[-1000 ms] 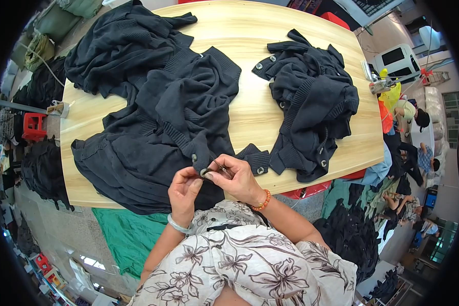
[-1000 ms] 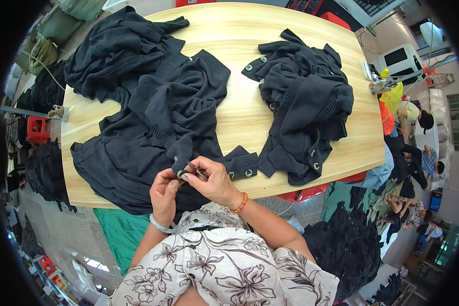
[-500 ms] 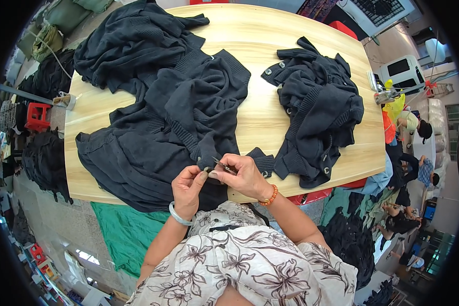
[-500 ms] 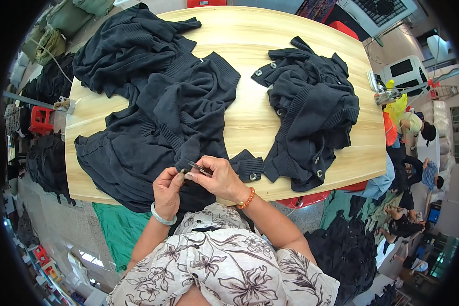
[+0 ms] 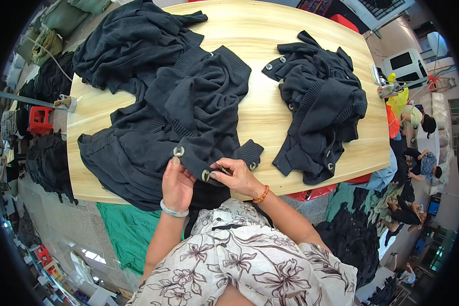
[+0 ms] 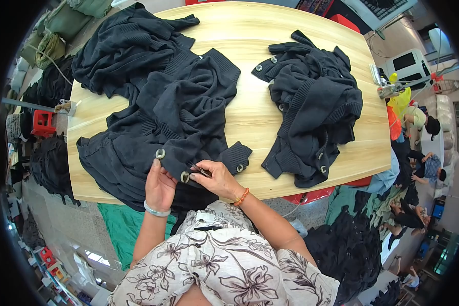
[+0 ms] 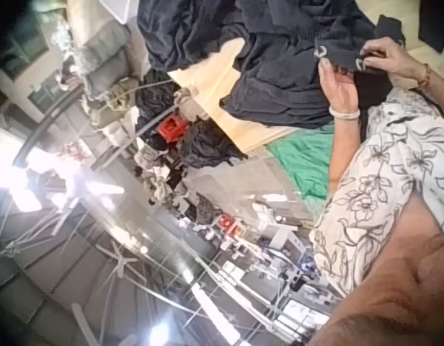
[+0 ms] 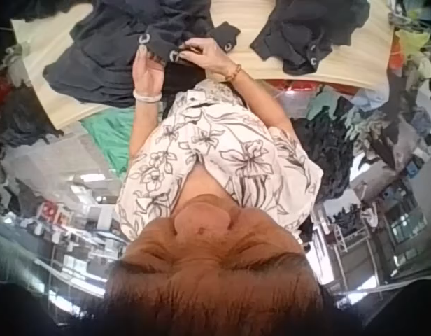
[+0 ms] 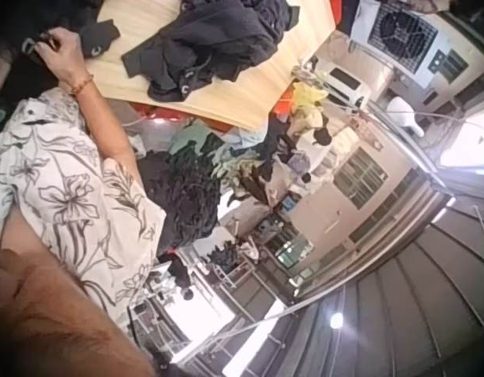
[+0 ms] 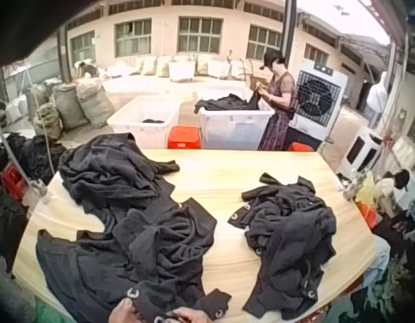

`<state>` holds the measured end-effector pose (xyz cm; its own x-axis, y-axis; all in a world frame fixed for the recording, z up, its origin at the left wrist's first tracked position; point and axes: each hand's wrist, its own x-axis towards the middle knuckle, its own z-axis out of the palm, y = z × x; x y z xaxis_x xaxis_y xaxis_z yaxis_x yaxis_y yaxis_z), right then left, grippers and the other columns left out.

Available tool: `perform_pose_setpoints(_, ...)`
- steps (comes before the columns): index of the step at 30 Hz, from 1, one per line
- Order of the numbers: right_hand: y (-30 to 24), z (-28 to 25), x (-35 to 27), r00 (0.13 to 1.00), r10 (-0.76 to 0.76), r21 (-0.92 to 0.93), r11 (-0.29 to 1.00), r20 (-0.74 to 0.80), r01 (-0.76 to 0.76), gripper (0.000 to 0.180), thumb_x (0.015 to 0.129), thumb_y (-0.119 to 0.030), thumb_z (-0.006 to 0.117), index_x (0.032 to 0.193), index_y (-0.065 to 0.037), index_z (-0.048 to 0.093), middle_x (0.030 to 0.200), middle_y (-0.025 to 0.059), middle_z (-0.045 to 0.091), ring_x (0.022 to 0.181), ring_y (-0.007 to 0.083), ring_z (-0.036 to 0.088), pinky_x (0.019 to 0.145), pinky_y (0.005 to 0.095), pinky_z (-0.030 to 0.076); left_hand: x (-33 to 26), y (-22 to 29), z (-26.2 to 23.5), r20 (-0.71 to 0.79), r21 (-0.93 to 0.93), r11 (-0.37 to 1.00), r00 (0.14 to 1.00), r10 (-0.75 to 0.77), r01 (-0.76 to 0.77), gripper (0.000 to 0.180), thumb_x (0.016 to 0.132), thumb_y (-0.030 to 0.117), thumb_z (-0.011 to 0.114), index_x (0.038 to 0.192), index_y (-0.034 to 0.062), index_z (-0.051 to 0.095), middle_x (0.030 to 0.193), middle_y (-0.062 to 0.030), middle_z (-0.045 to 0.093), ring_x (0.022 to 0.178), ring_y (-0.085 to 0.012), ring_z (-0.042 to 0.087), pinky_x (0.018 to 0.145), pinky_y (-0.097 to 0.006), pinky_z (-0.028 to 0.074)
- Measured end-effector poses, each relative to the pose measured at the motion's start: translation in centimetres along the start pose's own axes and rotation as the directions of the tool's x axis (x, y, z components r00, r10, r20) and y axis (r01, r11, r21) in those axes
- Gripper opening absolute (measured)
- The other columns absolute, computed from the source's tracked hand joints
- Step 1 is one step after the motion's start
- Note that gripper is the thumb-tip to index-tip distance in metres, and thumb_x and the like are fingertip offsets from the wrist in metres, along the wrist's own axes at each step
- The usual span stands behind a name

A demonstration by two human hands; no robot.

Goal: Inspecting and preparing knitted garments with metal eyelets at a workbench.

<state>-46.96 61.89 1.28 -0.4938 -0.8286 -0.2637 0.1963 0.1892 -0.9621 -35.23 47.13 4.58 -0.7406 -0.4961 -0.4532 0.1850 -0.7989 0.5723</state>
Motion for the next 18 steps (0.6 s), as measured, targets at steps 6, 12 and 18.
perform_pose_setpoints(6,-3.4,-1.0,-0.6,0.974,-0.227,-0.288,0.933,-0.007,0.216,0.017,0.084,-0.008,0.07,0.095,0.004,0.066,0.08,-0.0004,0.055,0.066,0.0045,0.047,0.058,0.0207,0.038,-1.4,-1.0,-1.4,0.059,0.173,0.976,0.987,-0.146,0.134,0.017,0.095,0.017,0.061,0.106,0.0047,0.062,0.097,-0.0053,0.068,0.085,-0.0149,0.066,0.076,-0.03,0.054)
perform_pose_setpoints(12,-4.8,-1.5,-0.2,0.939,-0.302,-0.184,0.945,-0.166,0.271,0.017,0.083,-0.004,0.07,0.097,0.003,0.066,0.089,0.001,0.056,0.067,0.0046,0.047,0.058,0.0199,0.038,-1.4,0.2,1.0,0.084,0.062,0.969,0.967,-0.242,0.238,0.015,0.096,0.017,0.059,0.097,0.0055,0.068,0.092,-0.0048,0.07,0.081,-0.0153,0.066,0.078,-0.031,0.054)
perform_pose_setpoints(18,-5.5,-0.7,-1.4,0.909,-0.394,-0.219,0.907,-0.135,0.36,0.031,0.077,0.003,0.072,0.107,0.002,0.067,0.098,0.0055,0.055,0.075,0.0067,0.053,0.064,0.0186,0.043,-1.7,0.0,2.1,0.041,-0.078,0.971,0.974,-0.224,0.227,0.016,0.097,0.019,0.057,0.1,0.007,0.068,0.098,-0.0056,0.07,0.089,-0.0155,0.065,0.083,-0.032,0.052)
